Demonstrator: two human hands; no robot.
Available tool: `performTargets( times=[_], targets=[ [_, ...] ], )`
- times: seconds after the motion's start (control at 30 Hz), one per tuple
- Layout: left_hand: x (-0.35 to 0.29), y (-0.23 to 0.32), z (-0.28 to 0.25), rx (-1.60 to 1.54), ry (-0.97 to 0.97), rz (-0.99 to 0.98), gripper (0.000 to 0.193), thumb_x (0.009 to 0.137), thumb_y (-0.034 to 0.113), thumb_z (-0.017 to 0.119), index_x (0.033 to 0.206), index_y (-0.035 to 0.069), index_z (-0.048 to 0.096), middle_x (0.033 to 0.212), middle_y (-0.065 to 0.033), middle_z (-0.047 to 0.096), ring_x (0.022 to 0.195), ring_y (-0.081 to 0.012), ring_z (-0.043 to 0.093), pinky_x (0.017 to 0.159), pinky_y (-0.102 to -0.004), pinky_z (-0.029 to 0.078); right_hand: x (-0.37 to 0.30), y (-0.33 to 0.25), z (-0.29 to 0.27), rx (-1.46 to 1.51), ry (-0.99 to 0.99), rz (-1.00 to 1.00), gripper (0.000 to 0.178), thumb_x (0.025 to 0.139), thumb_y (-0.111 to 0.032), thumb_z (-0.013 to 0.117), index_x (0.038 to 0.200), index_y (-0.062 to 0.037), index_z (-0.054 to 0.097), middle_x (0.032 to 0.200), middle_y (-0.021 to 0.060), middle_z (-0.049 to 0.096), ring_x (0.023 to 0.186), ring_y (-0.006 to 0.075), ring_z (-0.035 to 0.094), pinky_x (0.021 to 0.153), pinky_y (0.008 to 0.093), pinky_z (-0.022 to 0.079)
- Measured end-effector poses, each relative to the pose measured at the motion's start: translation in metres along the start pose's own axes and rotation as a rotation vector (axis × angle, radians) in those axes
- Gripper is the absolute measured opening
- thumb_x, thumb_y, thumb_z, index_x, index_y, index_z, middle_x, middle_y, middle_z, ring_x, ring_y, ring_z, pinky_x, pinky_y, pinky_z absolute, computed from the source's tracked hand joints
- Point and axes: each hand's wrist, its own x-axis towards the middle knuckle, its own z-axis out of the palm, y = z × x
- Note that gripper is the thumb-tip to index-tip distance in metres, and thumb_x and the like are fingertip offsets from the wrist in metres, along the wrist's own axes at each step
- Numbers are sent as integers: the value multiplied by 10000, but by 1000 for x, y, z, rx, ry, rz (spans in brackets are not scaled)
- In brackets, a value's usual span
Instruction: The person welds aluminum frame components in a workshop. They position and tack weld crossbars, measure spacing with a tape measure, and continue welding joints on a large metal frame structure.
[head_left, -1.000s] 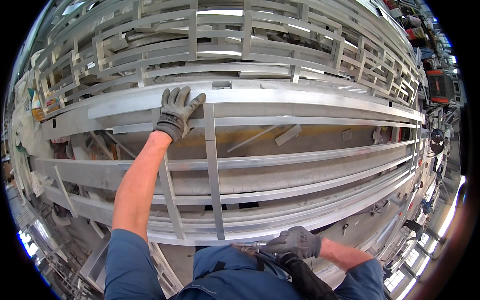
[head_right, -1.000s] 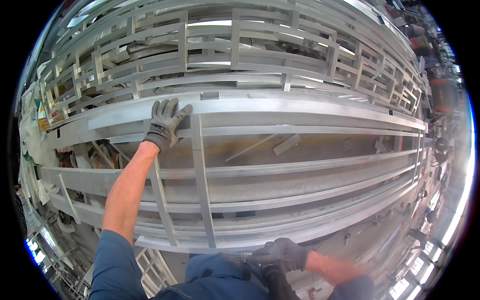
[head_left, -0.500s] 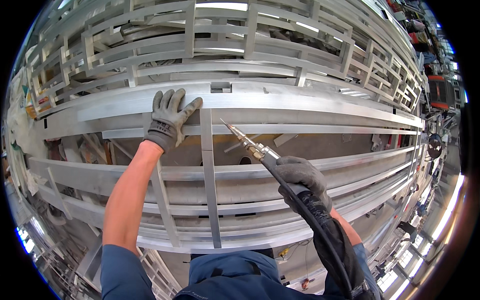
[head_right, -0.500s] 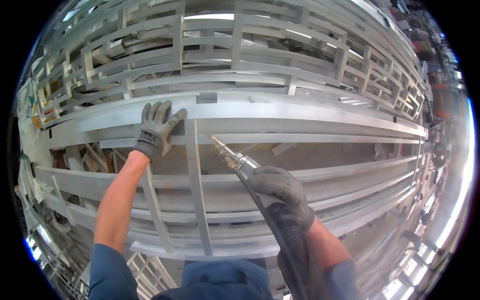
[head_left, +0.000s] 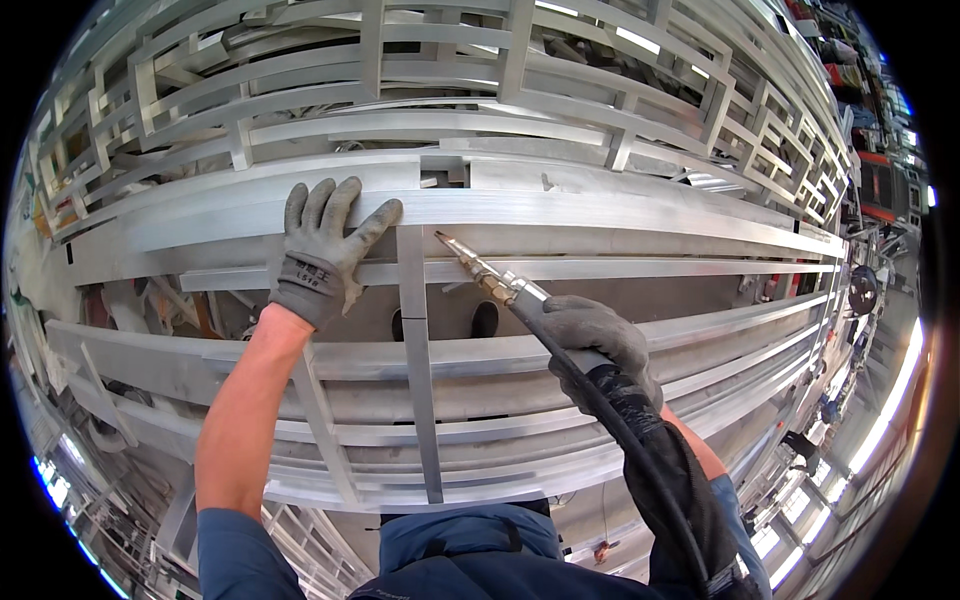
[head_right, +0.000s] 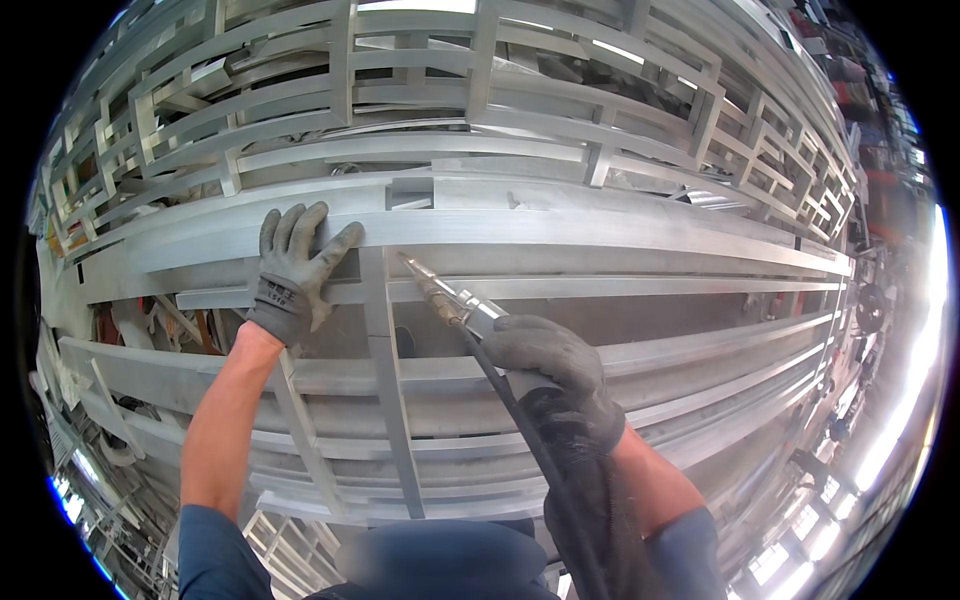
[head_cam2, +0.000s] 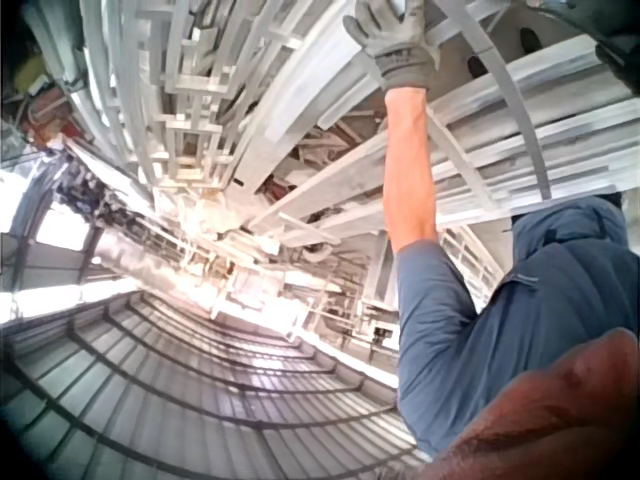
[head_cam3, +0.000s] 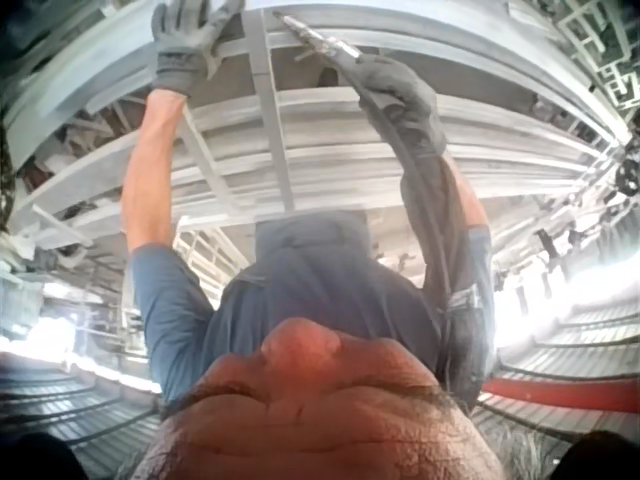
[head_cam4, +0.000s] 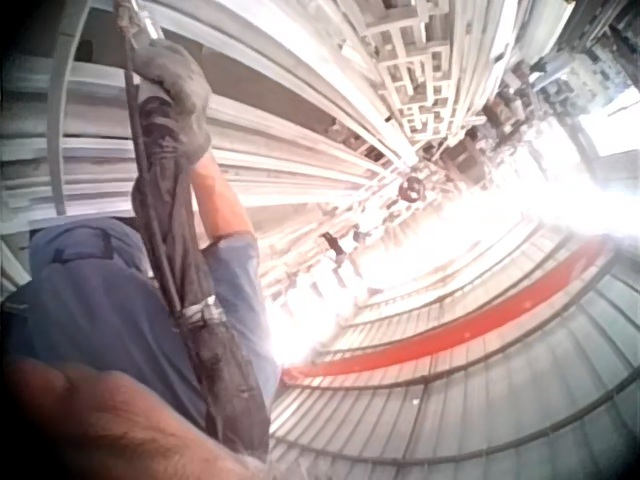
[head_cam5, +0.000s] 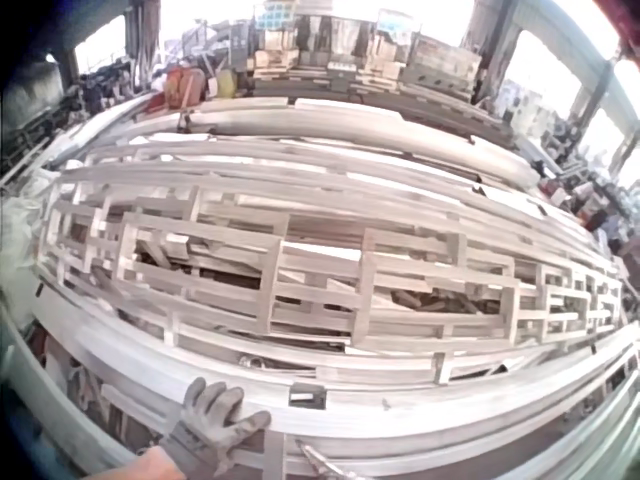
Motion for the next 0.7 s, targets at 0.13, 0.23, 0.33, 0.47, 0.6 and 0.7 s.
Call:
performTargets(
  times=[0.13,0.23,0.33,0.47,0.6,0.7],
  targets=[
    [0,0,0,4,-9,-4,1126,498,94,903,1537,346,550,1547,-175,449,1432,-450,430,1256,-654,256,-9,-7,-3,95,-50,216,389,972,-326,720,1201,-12,708,1171,166,751,1127,379,726,975,474,577],
    [1,0,2,19,15,12,1125,497,88,899,1536,348,553,1548,-175,449,1434,-451,430,1254,-652,259,-8,-3,-2,46,-12,130,357,862,-100,846,1182,-22,708,1076,164,745,1048,310,745,896,404,599],
    [1,1,2,21,20,12,1109,506,88,898,1531,344,561,1544,-175,451,1434,-452,430,1250,-651,263,-3,3,1,-16,17,7,352,855,-99,848,1168,-29,705,1102,170,751,1122,349,725,937,429,591],
    [1,2,0,11,21,13,1078,518,96,899,1520,328,578,1537,-176,454,1432,-454,429,1243,-654,269,-7,4,3,18,28,67,354,833,-93,853,1147,-37,700,1119,168,751,1134,374,715,949,459,590],
    [1,1,0,19,21,18,1070,511,118,907,1513,316,589,1535,-177,456,1429,-452,430,1243,-653,271,-6,13,3,-21,14,-38,330,831,-73,838,1128,-45,696,1122,162,750,1141,400,709,965,487,581],
    [2,1,-1,17,10,22,1093,488,137,909,1516,322,587,1538,-173,456,1425,-451,433,1242,-650,277,-6,13,3,-14,8,-32,305,840,-77,825,1112,-42,693,1117,155,750,1139,412,708,985,507,572]
  ],
)
